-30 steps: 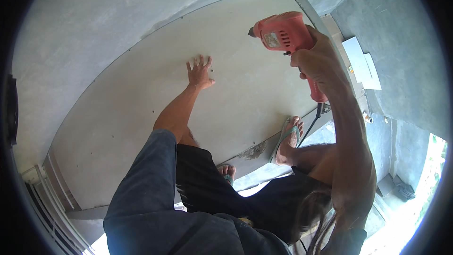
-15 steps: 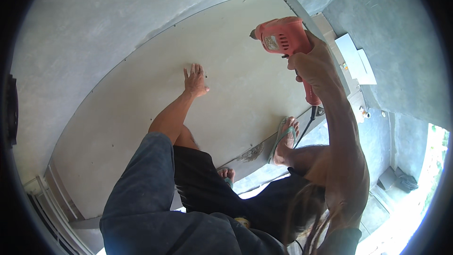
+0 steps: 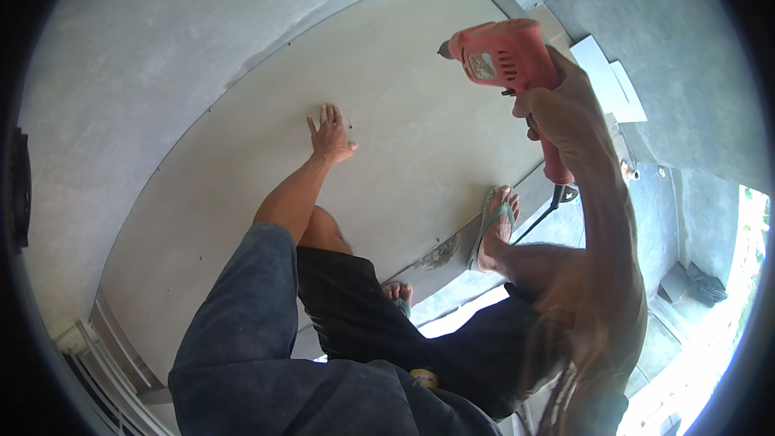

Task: The person is drilling screws into a ceiling board using a power drill. They hold a screw against the board by hand and then use the power drill to drive it in, repeating this for multiple screws along the edge of the board.

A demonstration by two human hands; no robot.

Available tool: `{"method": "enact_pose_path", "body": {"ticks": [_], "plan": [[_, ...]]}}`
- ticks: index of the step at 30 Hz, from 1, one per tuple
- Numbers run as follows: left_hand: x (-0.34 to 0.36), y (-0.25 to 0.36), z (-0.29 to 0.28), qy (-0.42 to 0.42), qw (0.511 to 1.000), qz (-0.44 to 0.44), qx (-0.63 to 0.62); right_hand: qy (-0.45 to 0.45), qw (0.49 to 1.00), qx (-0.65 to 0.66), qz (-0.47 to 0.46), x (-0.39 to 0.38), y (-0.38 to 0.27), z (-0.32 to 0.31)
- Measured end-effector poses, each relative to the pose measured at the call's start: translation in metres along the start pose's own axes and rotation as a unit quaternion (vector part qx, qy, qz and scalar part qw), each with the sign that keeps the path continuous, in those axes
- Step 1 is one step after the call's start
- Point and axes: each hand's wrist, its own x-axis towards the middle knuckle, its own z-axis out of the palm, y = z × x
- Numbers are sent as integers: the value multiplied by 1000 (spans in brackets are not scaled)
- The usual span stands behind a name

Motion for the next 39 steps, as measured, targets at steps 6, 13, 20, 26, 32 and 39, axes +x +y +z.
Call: {"method": "enact_pose_path", "body": {"ticks": [6, 13, 20, 26, 32, 39], "plan": [[-1, 16, -1, 13, 994, -4, 106, 19, 999, 43, -20, -12, 5, -9], [-30, 46, 47, -32, 981, 191, -33, 27, 999, 21, -21, -27, 5, -16], [-63, 68, 25, -8, 904, 419, -80, 31, 998, 53, -23, -34, 32, -36], [-33, 28, 17, -6, 990, 135, -44, 66, 997, 44, -21, -38, 25, -44], [-29, 4, 35, -33, 992, 78, -89, 42, 998, 34, -10, -36, 21, -32], [-43, 55, 25, -27, 949, 251, -188, 63, 998, 20, -5, -50, 17, -41]]}}
